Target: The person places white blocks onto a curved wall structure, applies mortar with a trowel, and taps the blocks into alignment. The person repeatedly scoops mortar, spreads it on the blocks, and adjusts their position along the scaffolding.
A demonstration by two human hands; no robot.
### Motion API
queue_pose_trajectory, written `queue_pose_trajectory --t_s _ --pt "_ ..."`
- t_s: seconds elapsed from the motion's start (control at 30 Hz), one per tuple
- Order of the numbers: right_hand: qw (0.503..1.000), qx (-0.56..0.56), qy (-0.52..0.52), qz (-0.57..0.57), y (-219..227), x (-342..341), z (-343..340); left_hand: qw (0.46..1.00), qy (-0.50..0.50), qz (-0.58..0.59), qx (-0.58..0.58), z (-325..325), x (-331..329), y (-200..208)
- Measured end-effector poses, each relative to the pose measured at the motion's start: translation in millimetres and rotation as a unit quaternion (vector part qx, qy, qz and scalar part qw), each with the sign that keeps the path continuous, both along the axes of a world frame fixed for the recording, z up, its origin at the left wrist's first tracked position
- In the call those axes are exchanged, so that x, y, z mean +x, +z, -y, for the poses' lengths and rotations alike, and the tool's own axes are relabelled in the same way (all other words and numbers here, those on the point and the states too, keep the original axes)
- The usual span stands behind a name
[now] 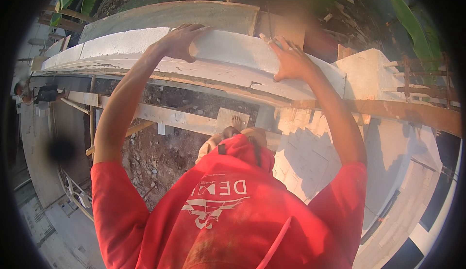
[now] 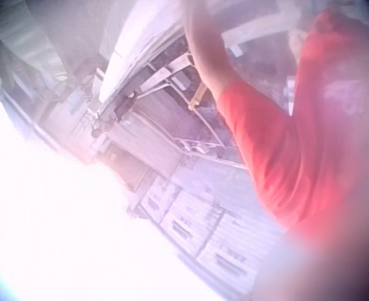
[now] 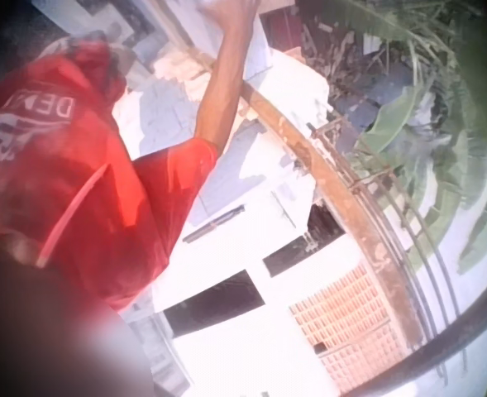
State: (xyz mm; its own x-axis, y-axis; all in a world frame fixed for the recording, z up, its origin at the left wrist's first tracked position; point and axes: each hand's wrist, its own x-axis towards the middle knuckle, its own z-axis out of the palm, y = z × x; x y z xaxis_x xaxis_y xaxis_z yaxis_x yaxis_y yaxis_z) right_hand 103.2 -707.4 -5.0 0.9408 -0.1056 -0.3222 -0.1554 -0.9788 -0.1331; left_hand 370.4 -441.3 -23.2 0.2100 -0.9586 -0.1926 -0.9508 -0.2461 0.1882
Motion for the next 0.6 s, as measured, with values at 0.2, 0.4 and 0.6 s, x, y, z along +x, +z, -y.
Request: queue_pose_trajectory --t_s 0.2,0.4,0.6 --pt "0.999 0.018 -0.040 -0.024 5.3 -12.5 9.0 0.999 0.012 -0.026 -0.018 -3.8 4.5 -11.2" --pt "0.999 0.001 -0.027 0.023 -3.0 -17.6 11.6 0.998 0.033 0.048 0.017 4.7 -1.1 -15.8" --pt "0.999 0.042 -0.020 -0.007 13.3 -10.1 13.7 0.998 0.046 0.017 0.034 3.7 -5.8 -0.2"
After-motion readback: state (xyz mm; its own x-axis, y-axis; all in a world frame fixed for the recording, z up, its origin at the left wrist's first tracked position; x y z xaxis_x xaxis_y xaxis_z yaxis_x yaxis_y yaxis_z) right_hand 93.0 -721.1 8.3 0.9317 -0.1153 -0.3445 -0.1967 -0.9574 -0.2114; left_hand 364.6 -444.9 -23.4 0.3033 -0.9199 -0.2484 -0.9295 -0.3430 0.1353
